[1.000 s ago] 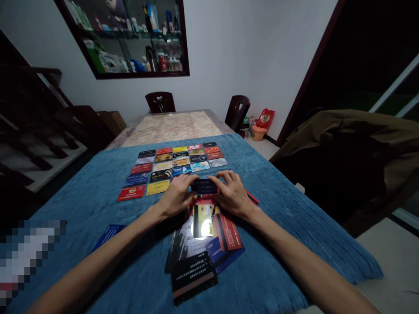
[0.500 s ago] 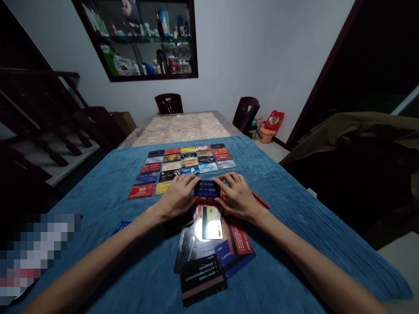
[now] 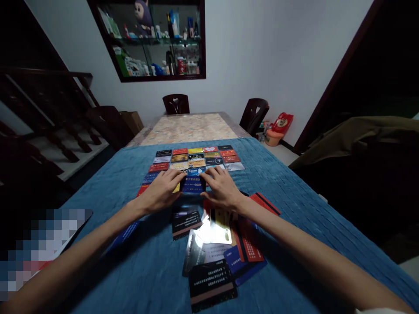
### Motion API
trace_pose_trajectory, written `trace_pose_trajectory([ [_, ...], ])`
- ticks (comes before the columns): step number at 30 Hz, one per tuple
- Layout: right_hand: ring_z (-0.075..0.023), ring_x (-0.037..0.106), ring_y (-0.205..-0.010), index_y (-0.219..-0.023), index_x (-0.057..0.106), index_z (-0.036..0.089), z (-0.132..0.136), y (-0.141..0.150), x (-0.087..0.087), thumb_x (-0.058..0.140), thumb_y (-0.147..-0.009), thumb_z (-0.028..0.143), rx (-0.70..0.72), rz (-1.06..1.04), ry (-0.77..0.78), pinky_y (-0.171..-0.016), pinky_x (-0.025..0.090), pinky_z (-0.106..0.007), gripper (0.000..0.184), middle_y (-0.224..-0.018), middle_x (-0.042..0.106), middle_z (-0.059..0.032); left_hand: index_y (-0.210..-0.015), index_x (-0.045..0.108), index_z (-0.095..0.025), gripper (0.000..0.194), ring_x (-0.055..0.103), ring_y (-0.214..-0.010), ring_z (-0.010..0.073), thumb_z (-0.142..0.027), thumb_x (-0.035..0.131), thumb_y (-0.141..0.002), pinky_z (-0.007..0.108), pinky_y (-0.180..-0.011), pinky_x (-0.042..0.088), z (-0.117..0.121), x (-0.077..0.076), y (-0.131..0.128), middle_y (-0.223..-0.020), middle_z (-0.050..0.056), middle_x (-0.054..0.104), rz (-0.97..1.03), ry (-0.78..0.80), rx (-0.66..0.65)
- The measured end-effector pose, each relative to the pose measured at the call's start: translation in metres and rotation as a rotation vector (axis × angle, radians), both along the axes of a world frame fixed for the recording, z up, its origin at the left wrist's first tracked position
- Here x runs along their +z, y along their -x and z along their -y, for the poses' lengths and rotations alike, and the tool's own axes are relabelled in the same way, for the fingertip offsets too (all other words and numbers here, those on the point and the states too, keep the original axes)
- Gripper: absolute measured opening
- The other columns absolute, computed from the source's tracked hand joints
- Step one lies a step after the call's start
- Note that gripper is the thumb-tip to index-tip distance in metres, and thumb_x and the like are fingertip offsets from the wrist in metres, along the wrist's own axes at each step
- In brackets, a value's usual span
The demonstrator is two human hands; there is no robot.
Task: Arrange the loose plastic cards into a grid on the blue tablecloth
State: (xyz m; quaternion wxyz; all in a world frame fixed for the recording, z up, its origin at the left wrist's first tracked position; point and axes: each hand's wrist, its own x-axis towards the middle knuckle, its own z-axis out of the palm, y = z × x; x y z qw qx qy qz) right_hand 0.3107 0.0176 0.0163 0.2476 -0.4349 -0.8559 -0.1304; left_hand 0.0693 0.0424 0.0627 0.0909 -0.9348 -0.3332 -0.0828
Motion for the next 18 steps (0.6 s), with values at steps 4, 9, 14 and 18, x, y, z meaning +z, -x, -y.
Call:
trace_pose_trajectory([
  [4, -0.031, 0.045, -0.108, -0.132, 0.055, 0.015, -0.02, 0.023, 0.004, 0.063, -0.088, 0.045, -0.027, 0.005, 0.056, -0.087, 0.043, -0.044, 0.053, -0.12, 0.057, -0.0168, -0.128, 0.05, -0.015, 0.048, 0.052, -0.119, 0.0313, -0.017, 0.064, -0.082, 0.045, -0.096, 0.046, -0.014, 0.004, 0.021, -0.129, 0.017, 0.056, 0.008, 0.021, 0.052],
  [9, -0.0312, 0.043, -0.114, -0.134, 0.053, 0.017, -0.039, 0.057, 0.017, 0.067, -0.086, 0.043, -0.05, 0.039, 0.16, -0.09, 0.042, -0.043, 0.056, -0.129, 0.055, -0.0162, -0.129, 0.05, -0.017, 0.05, 0.051, -0.12, 0.0316, -0.014, 0.061, -0.081, 0.044, -0.096, 0.046, -0.03, 0.008, 0.049, -0.13, 0.016, 0.055, 0.011, 0.045, 0.119],
  [14, -0.0306, 0.043, -0.114, -0.135, 0.052, 0.015, -0.056, 0.087, 0.027, 0.065, -0.087, 0.042, -0.049, 0.089, 0.235, -0.093, 0.041, -0.043, 0.057, -0.131, 0.054, -0.0159, -0.127, 0.053, -0.018, 0.047, 0.053, -0.119, 0.0316, -0.018, 0.062, -0.081, 0.044, -0.095, 0.047, -0.043, 0.009, 0.072, -0.13, 0.015, 0.055, 0.006, 0.087, 0.188],
  [18, -0.0319, 0.041, -0.119, -0.136, 0.051, 0.015, -0.07, 0.107, 0.03, 0.063, -0.087, 0.039, -0.059, 0.141, 0.277, -0.091, 0.043, -0.043, 0.055, -0.134, 0.053, -0.015, -0.127, 0.053, -0.017, 0.046, 0.053, -0.118, 0.0305, -0.017, 0.06, -0.081, 0.043, -0.097, 0.046, -0.054, 0.009, 0.09, -0.127, 0.014, 0.056, -0.027, 0.106, 0.233],
])
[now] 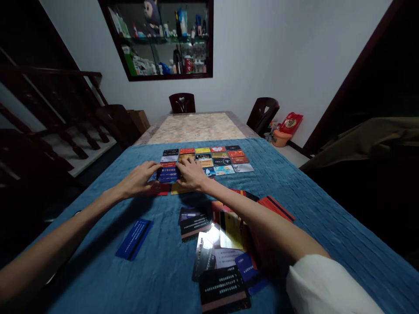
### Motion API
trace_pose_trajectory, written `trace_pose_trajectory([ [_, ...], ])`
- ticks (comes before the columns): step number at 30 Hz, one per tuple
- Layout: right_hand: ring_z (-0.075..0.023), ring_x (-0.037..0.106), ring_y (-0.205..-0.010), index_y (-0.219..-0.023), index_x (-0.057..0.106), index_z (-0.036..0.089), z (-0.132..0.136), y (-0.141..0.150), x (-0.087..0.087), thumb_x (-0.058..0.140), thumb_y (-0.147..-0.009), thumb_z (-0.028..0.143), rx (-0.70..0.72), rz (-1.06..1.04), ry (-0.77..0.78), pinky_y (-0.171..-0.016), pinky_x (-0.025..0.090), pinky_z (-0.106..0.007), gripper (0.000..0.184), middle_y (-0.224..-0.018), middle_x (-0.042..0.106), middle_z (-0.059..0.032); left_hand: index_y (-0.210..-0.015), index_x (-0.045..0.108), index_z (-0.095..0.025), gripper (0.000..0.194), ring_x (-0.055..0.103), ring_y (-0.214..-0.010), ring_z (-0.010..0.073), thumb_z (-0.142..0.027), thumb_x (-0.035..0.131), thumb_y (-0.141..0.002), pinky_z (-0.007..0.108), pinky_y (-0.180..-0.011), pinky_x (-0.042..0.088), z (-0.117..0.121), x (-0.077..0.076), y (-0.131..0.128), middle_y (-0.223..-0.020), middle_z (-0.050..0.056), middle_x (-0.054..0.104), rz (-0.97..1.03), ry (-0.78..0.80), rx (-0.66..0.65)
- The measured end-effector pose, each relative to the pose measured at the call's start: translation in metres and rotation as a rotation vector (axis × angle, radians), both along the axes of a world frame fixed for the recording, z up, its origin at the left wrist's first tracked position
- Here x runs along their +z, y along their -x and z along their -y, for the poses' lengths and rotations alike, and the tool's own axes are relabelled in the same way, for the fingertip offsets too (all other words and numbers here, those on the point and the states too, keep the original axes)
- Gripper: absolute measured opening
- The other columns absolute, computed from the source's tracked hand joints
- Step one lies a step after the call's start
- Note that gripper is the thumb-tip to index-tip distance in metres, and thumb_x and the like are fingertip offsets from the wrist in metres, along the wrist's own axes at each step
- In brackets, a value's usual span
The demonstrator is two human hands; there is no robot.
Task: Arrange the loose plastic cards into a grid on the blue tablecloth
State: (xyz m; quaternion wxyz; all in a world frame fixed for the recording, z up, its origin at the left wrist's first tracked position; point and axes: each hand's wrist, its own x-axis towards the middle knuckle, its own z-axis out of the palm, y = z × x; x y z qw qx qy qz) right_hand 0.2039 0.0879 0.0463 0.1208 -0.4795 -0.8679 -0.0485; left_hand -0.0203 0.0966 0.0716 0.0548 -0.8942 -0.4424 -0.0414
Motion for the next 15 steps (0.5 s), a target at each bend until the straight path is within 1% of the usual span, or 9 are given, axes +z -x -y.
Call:
trace_pose_trajectory([
  [8, -0.0327, 0.041, -0.123, -0.132, 0.054, 0.018, -0.029, 0.033, 0.0, 0.062, -0.088, 0.043, 0.0, 0.083, 0.045, -0.094, 0.044, -0.045, 0.052, -0.135, 0.053, -0.0142, -0.129, 0.053, -0.016, 0.047, 0.054, -0.117, 0.0309, -0.022, 0.059, -0.083, 0.044, -0.098, 0.047, -0.029, -0.007, 0.03, -0.126, 0.014, 0.057, -0.064, 0.067, 0.045],
  [11, -0.0333, 0.041, -0.125, -0.131, 0.055, 0.019, -0.037, 0.041, -0.001, 0.062, -0.088, 0.044, 0.004, 0.094, 0.075, -0.095, 0.044, -0.046, 0.051, -0.135, 0.053, -0.0136, -0.126, 0.055, -0.016, 0.046, 0.055, -0.117, 0.0298, -0.02, 0.059, -0.081, 0.041, -0.098, 0.047, -0.039, -0.011, 0.036, -0.124, 0.014, 0.058, -0.074, 0.09, 0.054],
  [15, -0.0343, 0.042, -0.125, -0.129, 0.057, 0.02, -0.041, 0.047, -0.002, 0.063, -0.087, 0.043, 0.001, 0.12, 0.129, -0.094, 0.044, -0.047, 0.049, -0.135, 0.054, -0.0131, -0.124, 0.057, -0.015, 0.046, 0.057, -0.115, 0.0289, -0.019, 0.059, -0.078, 0.038, -0.098, 0.047, -0.048, -0.015, 0.038, -0.122, 0.014, 0.059, -0.09, 0.132, 0.058],
])
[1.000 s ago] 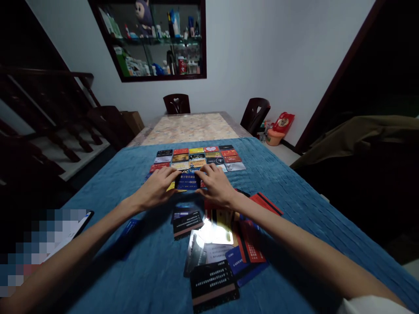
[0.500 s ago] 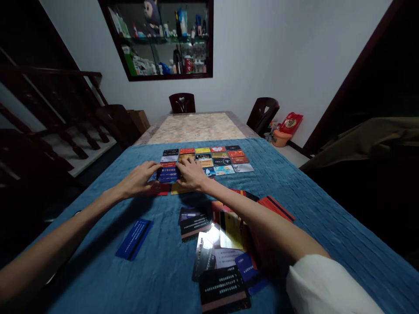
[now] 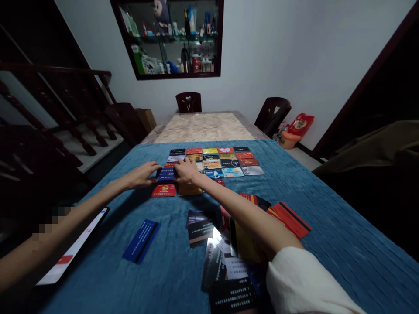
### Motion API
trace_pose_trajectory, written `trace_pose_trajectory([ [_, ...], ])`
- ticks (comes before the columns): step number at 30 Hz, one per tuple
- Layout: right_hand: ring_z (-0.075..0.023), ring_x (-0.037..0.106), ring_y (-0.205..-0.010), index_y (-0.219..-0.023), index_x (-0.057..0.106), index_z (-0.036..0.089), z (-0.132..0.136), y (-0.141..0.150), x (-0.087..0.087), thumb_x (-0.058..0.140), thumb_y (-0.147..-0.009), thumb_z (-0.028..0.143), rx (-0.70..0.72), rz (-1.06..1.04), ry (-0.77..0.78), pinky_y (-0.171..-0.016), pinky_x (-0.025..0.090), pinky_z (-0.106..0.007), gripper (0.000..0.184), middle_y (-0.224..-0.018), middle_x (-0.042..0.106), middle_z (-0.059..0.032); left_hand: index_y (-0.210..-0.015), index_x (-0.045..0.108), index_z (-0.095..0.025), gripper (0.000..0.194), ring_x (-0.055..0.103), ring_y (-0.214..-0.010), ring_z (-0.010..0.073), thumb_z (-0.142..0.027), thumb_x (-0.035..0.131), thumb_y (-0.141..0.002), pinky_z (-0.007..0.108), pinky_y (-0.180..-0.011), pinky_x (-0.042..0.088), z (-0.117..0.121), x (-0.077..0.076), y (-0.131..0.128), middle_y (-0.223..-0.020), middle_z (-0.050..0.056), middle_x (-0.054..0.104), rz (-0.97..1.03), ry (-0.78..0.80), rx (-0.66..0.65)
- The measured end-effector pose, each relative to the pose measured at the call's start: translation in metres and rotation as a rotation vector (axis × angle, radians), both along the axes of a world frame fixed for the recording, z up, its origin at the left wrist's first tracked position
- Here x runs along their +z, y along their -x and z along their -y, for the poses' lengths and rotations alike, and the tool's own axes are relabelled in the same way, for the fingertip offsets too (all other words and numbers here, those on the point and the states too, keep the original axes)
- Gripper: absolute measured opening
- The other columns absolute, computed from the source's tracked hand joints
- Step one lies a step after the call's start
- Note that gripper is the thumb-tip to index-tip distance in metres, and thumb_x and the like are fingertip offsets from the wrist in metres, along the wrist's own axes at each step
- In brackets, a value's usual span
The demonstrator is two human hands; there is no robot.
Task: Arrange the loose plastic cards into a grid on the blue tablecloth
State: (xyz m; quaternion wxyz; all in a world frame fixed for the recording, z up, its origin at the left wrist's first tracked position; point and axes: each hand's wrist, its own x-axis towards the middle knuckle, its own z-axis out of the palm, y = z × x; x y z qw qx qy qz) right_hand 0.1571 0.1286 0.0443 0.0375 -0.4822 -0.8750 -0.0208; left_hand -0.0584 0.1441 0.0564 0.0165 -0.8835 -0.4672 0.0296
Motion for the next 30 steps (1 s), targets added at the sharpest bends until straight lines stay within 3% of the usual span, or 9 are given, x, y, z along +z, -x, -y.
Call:
trace_pose_trajectory([
  [9, -0.0354, 0.044, -0.123, -0.123, 0.062, 0.019, -0.007, 0.002, -0.005, 0.062, -0.085, 0.042, -0.001, 0.005, 0.04, -0.091, 0.045, -0.048, 0.044, -0.132, 0.057, -0.0137, -0.118, 0.061, -0.018, 0.042, 0.061, -0.11, 0.0266, -0.021, 0.059, -0.077, 0.034, -0.094, 0.049, -0.007, -0.008, -0.003, -0.115, 0.011, 0.064, -0.011, 0.055, -0.001],
  [17, -0.0375, 0.044, -0.124, -0.122, 0.064, 0.019, -0.011, 0.002, -0.009, 0.061, -0.084, 0.042, -0.002, 0.029, 0.072, -0.092, 0.044, -0.051, 0.044, -0.132, 0.059, -0.0136, -0.124, 0.06, -0.017, 0.05, 0.063, -0.107, 0.0264, -0.019, 0.059, -0.074, 0.031, -0.092, 0.05, -0.01, -0.011, -0.007, -0.114, 0.011, 0.066, -0.019, 0.09, -0.021],
  [30, -0.039, 0.044, -0.126, -0.124, 0.065, 0.023, -0.01, 0.0, -0.006, 0.062, -0.083, 0.042, 0.008, 0.059, 0.088, -0.093, 0.042, -0.052, 0.046, -0.135, 0.06, -0.013, -0.125, 0.06, -0.016, 0.05, 0.062, -0.107, 0.0271, -0.02, 0.056, -0.075, 0.034, -0.094, 0.049, -0.012, -0.014, -0.006, -0.114, 0.012, 0.063, 0.003, 0.121, -0.021],
])
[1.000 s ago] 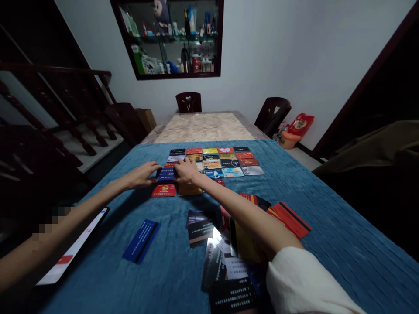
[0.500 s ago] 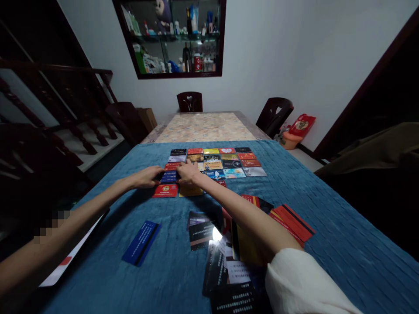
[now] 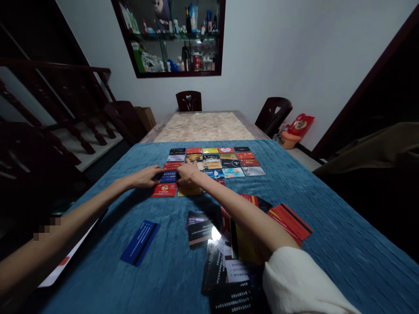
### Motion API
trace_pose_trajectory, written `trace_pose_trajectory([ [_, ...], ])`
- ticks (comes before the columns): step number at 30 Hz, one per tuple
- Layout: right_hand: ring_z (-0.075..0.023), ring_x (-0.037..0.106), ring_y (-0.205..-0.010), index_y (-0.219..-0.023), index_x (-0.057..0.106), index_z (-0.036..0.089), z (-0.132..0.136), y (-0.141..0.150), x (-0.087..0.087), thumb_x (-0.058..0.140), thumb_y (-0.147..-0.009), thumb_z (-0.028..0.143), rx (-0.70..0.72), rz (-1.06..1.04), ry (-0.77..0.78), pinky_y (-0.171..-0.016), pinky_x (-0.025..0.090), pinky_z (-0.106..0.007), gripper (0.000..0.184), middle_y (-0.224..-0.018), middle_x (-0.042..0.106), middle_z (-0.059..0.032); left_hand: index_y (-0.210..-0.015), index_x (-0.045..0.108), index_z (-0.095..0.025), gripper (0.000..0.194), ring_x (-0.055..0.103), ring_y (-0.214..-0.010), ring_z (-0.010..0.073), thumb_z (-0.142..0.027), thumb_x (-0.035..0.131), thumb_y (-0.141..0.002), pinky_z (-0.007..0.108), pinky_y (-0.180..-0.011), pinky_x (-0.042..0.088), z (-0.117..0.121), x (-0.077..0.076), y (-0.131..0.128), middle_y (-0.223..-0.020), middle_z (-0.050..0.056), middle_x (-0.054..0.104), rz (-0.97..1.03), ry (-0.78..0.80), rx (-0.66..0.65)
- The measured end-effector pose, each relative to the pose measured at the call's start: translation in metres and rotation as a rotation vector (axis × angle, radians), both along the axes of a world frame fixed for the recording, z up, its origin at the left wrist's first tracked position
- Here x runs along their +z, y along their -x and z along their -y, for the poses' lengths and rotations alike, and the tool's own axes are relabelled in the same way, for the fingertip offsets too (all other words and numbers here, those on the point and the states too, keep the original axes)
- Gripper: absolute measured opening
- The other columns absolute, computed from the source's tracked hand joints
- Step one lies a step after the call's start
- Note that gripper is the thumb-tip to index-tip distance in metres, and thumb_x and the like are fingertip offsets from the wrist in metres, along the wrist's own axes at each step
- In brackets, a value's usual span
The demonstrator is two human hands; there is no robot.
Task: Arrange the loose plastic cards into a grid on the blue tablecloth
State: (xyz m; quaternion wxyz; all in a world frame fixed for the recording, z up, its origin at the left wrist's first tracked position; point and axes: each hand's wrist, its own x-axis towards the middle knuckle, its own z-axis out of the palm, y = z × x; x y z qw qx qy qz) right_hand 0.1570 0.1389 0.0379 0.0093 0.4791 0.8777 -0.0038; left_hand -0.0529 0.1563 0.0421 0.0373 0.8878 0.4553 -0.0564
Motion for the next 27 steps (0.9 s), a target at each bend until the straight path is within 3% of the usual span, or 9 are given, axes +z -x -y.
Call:
trace_pose_trajectory([
  [6, -0.0375, 0.046, -0.124, -0.12, 0.066, 0.02, 0.001, 0.001, 0.002, 0.061, -0.082, 0.04, -0.001, 0.015, -0.005, -0.093, 0.042, -0.051, 0.043, -0.132, 0.062, -0.0139, -0.125, 0.057, -0.016, 0.05, 0.062, -0.106, 0.0256, -0.021, 0.056, -0.076, 0.034, -0.094, 0.049, -0.001, 0.002, 0.001, -0.113, 0.012, 0.064, -0.003, 0.018, -0.026],
  [13, -0.0368, 0.045, -0.123, -0.115, 0.067, 0.019, -0.003, 0.002, 0.0, 0.06, -0.082, 0.037, -0.002, 0.02, -0.007, -0.094, 0.041, -0.051, 0.039, -0.125, 0.065, -0.0146, -0.106, 0.059, -0.017, 0.034, 0.062, -0.105, 0.0253, -0.022, 0.057, -0.073, 0.034, -0.094, 0.05, -0.004, 0.001, 0.001, -0.112, 0.01, 0.067, 0.024, 0.013, -0.009],
  [18, -0.0371, 0.045, -0.123, -0.118, 0.066, 0.02, -0.005, -0.001, -0.001, 0.061, -0.083, 0.04, 0.011, 0.016, -0.019, -0.095, 0.04, -0.052, 0.04, -0.128, 0.063, -0.0135, -0.104, 0.059, -0.018, 0.035, 0.063, -0.1, 0.0262, -0.028, 0.054, -0.072, 0.035, -0.091, 0.051, -0.004, 0.004, -0.001, -0.109, 0.009, 0.067, 0.02, 0.017, -0.004],
  [23, -0.0369, 0.041, -0.124, -0.122, 0.065, 0.024, -0.002, -0.012, 0.003, 0.061, -0.085, 0.043, 0.036, -0.021, -0.064, -0.095, 0.039, -0.051, 0.042, -0.133, 0.059, -0.0112, -0.109, 0.061, -0.016, 0.04, 0.063, -0.103, 0.0274, -0.033, 0.05, -0.074, 0.035, -0.093, 0.05, -0.004, 0.006, 0.001, -0.111, 0.011, 0.067, -0.002, -0.005, -0.036],
  [27, -0.0345, 0.04, -0.123, -0.121, 0.066, 0.025, 0.006, -0.03, 0.011, 0.061, -0.087, 0.035, 0.03, -0.046, -0.095, -0.094, 0.038, -0.049, 0.035, -0.132, 0.059, -0.0098, -0.109, 0.062, -0.016, 0.04, 0.062, -0.104, 0.0272, -0.035, 0.047, -0.077, 0.037, -0.095, 0.049, -0.001, 0.006, 0.001, -0.113, 0.013, 0.065, -0.004, -0.101, -0.029],
])
